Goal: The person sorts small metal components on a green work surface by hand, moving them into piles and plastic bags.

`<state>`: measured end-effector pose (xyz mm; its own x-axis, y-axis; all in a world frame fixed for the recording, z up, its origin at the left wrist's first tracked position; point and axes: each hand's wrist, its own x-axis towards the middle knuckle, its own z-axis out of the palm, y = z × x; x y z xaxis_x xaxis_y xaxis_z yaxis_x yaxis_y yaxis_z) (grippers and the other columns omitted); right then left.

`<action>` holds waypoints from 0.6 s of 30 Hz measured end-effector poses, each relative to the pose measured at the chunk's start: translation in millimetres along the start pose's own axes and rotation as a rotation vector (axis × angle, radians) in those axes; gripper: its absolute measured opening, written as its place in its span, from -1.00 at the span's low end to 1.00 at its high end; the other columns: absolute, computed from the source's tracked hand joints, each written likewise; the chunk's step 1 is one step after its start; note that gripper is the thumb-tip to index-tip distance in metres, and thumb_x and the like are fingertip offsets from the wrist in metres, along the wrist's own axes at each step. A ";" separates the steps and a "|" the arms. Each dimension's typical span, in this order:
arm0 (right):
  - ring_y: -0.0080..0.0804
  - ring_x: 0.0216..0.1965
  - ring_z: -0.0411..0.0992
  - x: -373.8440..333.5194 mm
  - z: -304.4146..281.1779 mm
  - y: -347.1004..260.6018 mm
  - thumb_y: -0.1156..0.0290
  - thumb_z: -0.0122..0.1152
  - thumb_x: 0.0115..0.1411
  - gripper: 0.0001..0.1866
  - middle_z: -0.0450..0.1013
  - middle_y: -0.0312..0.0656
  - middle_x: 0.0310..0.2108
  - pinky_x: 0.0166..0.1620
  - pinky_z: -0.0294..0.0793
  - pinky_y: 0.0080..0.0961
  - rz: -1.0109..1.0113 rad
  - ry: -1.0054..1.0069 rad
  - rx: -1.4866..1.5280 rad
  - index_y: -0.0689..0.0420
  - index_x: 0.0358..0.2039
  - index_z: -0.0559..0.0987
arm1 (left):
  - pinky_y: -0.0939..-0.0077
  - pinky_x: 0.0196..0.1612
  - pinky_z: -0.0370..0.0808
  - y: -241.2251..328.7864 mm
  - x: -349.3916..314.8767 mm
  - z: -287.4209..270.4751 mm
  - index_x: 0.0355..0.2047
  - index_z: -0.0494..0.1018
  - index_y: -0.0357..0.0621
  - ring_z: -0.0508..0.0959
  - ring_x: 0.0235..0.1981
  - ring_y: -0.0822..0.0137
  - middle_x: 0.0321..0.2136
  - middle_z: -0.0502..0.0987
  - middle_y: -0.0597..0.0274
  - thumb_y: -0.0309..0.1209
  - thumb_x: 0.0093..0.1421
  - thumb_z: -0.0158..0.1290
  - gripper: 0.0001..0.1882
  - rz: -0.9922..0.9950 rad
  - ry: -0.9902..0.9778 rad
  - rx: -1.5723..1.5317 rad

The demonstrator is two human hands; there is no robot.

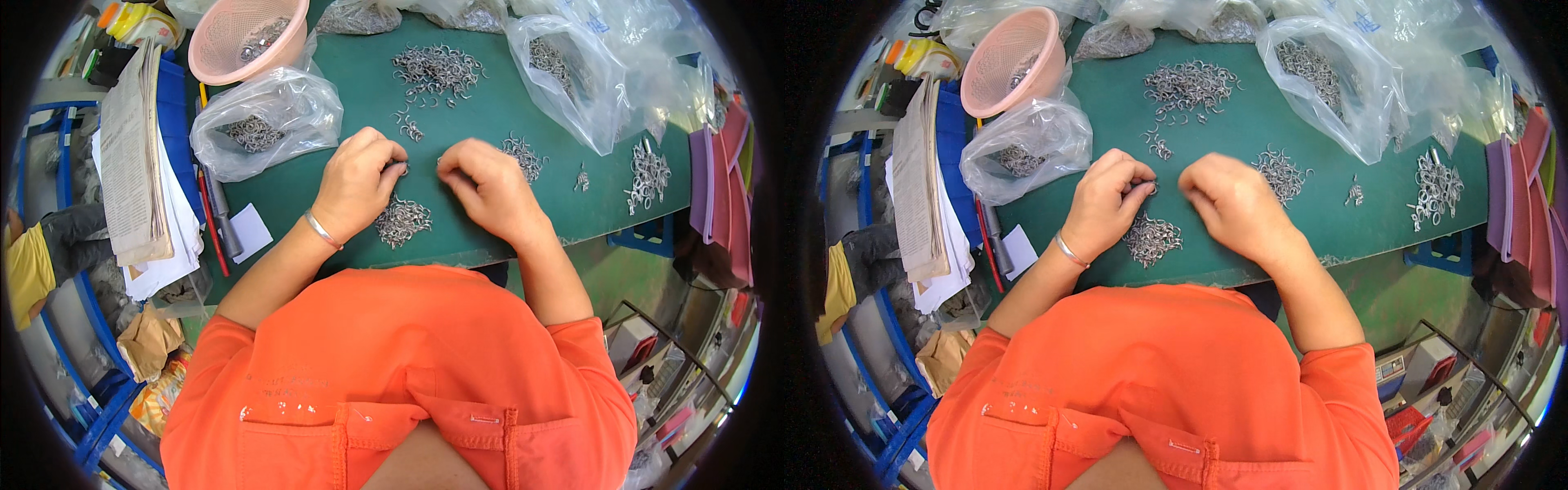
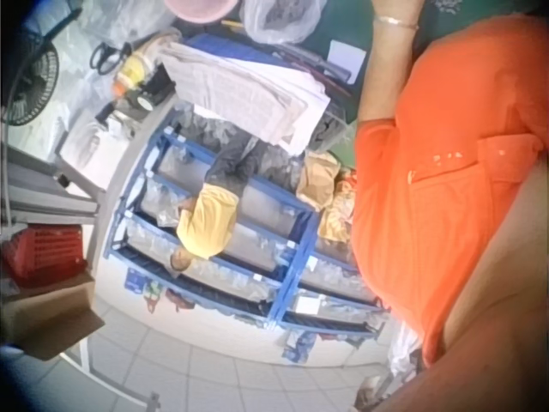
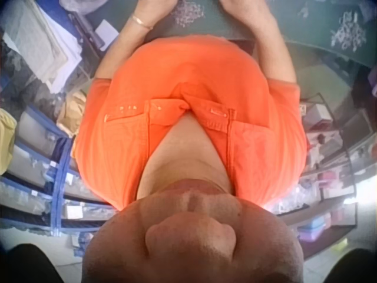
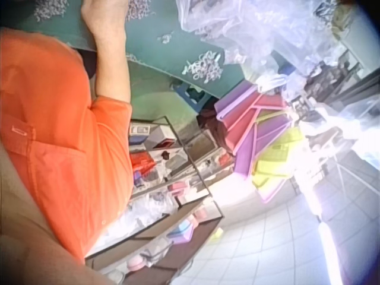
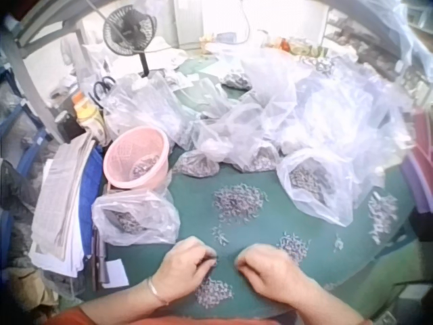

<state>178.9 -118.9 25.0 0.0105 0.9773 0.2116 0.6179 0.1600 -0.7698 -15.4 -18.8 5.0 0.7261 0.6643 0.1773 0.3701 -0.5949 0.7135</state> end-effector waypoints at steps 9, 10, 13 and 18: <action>-0.11 -0.28 0.48 3.4 9.4 11.4 0.65 0.25 0.01 -0.84 0.52 -0.14 -0.35 -0.19 0.49 -0.29 -0.127 0.055 -0.183 0.18 -0.36 0.53 | 0.55 -0.37 0.47 -8.1 -2.0 -3.9 -0.35 0.51 -0.26 0.53 -0.46 0.41 -0.42 0.51 0.23 -0.65 0.17 0.13 -0.94 -0.183 0.039 -0.292; -0.10 -0.28 0.48 3.0 10.2 10.3 0.65 0.25 0.01 -0.84 0.52 -0.13 -0.36 -0.19 0.49 -0.28 -0.105 0.040 -0.154 0.18 -0.36 0.53 | 0.60 -0.35 0.49 -8.6 -2.6 -4.7 -0.32 0.52 -0.26 0.54 -0.45 0.46 -0.40 0.51 0.24 -0.64 0.19 0.10 -0.93 -0.202 0.032 -0.308; -0.08 -0.28 0.49 -2.9 14.5 2.3 0.65 0.24 0.02 -0.84 0.51 -0.11 -0.37 -0.20 0.49 -0.25 -0.074 -0.002 -0.036 0.18 -0.36 0.54 | 0.61 -0.35 0.50 0.0 -2.9 -11.0 -0.29 0.54 -0.24 0.54 -0.43 0.46 -0.37 0.51 0.23 -0.65 0.18 0.11 -0.89 -0.087 -0.010 -0.196; -0.04 -0.29 0.50 -4.9 23.8 -3.8 0.67 0.21 0.03 -0.83 0.50 -0.08 -0.37 -0.20 0.50 -0.24 -0.102 -0.043 0.092 0.20 -0.34 0.53 | 0.27 -0.13 0.49 -0.6 -6.5 -10.6 -0.32 0.56 -0.22 0.55 -0.28 0.03 -0.33 0.52 0.10 -0.62 0.04 0.17 -0.84 0.147 -0.114 -0.032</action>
<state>157.8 -121.0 12.6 -0.0841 0.9599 0.2673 0.5395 0.2694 -0.7977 -26.5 -18.0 10.6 0.8325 0.5150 0.2044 0.2384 -0.6659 0.7069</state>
